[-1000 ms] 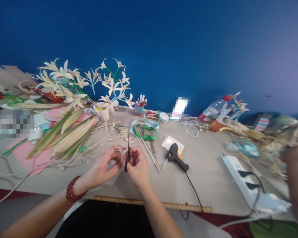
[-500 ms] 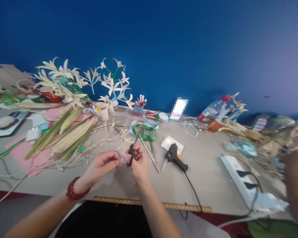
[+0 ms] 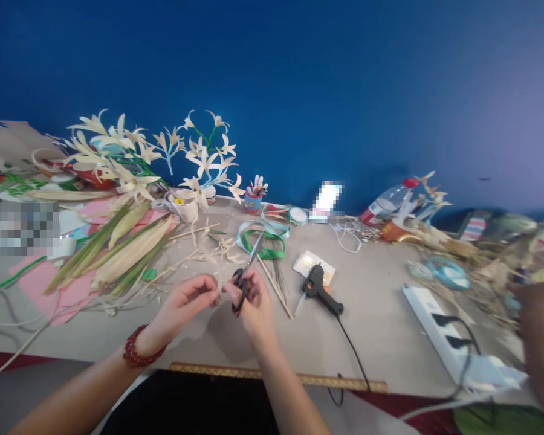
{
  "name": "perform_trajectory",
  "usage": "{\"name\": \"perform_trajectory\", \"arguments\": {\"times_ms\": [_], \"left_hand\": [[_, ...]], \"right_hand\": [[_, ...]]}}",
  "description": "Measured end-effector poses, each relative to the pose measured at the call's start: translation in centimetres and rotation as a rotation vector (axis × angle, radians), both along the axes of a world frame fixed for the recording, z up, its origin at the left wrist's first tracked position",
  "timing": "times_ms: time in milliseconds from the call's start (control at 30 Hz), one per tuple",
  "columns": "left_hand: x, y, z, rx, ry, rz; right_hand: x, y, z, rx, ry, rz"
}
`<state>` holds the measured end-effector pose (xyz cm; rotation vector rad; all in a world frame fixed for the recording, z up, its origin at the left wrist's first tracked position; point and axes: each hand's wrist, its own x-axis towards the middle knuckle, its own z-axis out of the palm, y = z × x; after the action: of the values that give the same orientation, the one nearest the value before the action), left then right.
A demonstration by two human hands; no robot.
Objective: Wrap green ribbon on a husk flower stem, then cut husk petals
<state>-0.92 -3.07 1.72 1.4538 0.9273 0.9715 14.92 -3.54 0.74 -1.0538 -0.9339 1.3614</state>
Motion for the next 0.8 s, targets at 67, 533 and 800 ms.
{"name": "perform_trajectory", "arguments": {"times_ms": [67,533,800], "left_hand": [[0.0,0.1,0.0,0.000,0.003,0.061],[0.0,0.2,1.1,0.281,0.201,0.185],[0.0,0.2,0.7,0.183,0.080,0.108]], "right_hand": [[0.5,-0.8,-0.4,0.034,-0.104,0.033],[0.5,-4.2,-2.2,-0.004,-0.234,0.305],[0.4,-4.0,-1.8,-0.041,-0.143,0.302]]}}
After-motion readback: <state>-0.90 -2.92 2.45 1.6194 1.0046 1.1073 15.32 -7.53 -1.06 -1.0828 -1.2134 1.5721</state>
